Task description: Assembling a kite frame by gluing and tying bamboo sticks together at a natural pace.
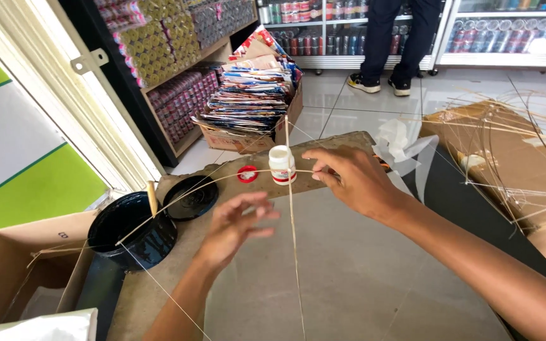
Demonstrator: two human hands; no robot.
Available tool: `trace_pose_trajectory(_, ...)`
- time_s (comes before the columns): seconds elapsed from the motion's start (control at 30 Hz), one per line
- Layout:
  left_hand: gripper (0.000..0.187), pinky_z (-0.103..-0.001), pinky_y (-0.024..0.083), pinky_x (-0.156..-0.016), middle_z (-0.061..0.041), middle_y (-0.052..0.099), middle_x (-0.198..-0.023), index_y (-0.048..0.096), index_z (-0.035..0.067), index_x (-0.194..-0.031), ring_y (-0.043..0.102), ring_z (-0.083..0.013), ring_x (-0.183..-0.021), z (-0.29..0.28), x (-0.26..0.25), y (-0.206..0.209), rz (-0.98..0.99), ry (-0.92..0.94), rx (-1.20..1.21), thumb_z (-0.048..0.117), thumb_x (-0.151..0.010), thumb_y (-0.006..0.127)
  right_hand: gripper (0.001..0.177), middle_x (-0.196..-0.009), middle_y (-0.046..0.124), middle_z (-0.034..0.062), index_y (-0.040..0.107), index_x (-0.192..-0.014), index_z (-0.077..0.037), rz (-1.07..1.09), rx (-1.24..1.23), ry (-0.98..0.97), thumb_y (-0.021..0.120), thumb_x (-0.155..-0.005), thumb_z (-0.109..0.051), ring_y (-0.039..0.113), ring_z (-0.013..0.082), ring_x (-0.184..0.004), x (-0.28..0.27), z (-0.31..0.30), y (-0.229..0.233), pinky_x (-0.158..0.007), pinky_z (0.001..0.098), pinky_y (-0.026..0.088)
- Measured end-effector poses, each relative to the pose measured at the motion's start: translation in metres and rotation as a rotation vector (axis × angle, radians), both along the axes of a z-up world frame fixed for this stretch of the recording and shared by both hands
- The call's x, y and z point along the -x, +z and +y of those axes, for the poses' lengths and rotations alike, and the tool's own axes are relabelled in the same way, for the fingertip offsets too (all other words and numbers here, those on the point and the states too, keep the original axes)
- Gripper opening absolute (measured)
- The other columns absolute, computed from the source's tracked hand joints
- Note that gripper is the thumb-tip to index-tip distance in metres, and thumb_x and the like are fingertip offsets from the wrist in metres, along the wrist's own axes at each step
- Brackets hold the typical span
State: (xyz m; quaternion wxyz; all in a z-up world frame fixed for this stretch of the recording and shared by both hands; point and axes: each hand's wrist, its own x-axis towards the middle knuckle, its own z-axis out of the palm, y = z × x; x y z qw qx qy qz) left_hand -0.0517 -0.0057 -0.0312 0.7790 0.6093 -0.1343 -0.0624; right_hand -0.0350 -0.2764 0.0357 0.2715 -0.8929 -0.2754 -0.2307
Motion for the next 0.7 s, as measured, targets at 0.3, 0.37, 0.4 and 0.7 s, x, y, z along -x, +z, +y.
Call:
trace_pose_trajectory(0.3,0.023,-0.042,0.066,-0.087,-0.022,0.072,-0.125,0.067,-0.002,-0.118,0.073,-0.0338,-0.112,-0.048,-0.019,0.004,-0.222,0.164,0.207,0.001,-0.096,0.066,0.046,-0.098,0.081,0.0012,0.065,-0.133,-0.02,0.04,0.014,-0.003,0.074,-0.089,-0.013,0.075,0.0266,-0.087,0.009,0.006,0.004,-0.083,0.0428,0.059)
trace_pose_trajectory(0.37,0.02,-0.043,0.066,-0.085,-0.023,0.072,-0.125,0.068,-0.004,-0.115,0.073,-0.0356,-0.111,-0.053,-0.018,0.006,-0.245,0.174,0.236,0.001,-0.095,0.066,0.047,-0.098,0.081,0.0018,0.065,-0.134,-0.019,0.034,0.011,0.008,0.074,-0.089,-0.014,0.075,0.0268,-0.087,0.006,0.005,0.003,-0.083,0.0425,0.06)
trace_pose_trajectory(0.4,0.018,-0.044,0.067,-0.083,-0.024,0.072,-0.125,0.069,-0.006,-0.112,0.074,-0.0375,-0.111,-0.055,-0.016,0.006,-0.264,0.186,0.264,0.0,-0.095,0.066,0.047,-0.098,0.081,0.0024,0.064,-0.135,-0.019,0.032,0.006,0.02,0.074,-0.089,-0.014,0.076,0.0269,-0.088,0.006,0.005,0.0,-0.083,0.0421,0.06)
trace_pose_trajectory(0.7,0.017,-0.042,0.069,-0.079,-0.026,0.075,-0.117,0.069,-0.007,-0.111,0.076,-0.0368,-0.104,-0.059,-0.02,-0.002,-0.307,0.207,0.288,0.0,-0.095,0.068,0.052,-0.099,0.08,0.0036,0.062,-0.139,-0.018,0.055,-0.006,0.047,0.074,-0.089,-0.012,0.076,0.0263,-0.089,0.004,0.008,-0.003,-0.083,0.0427,0.06)
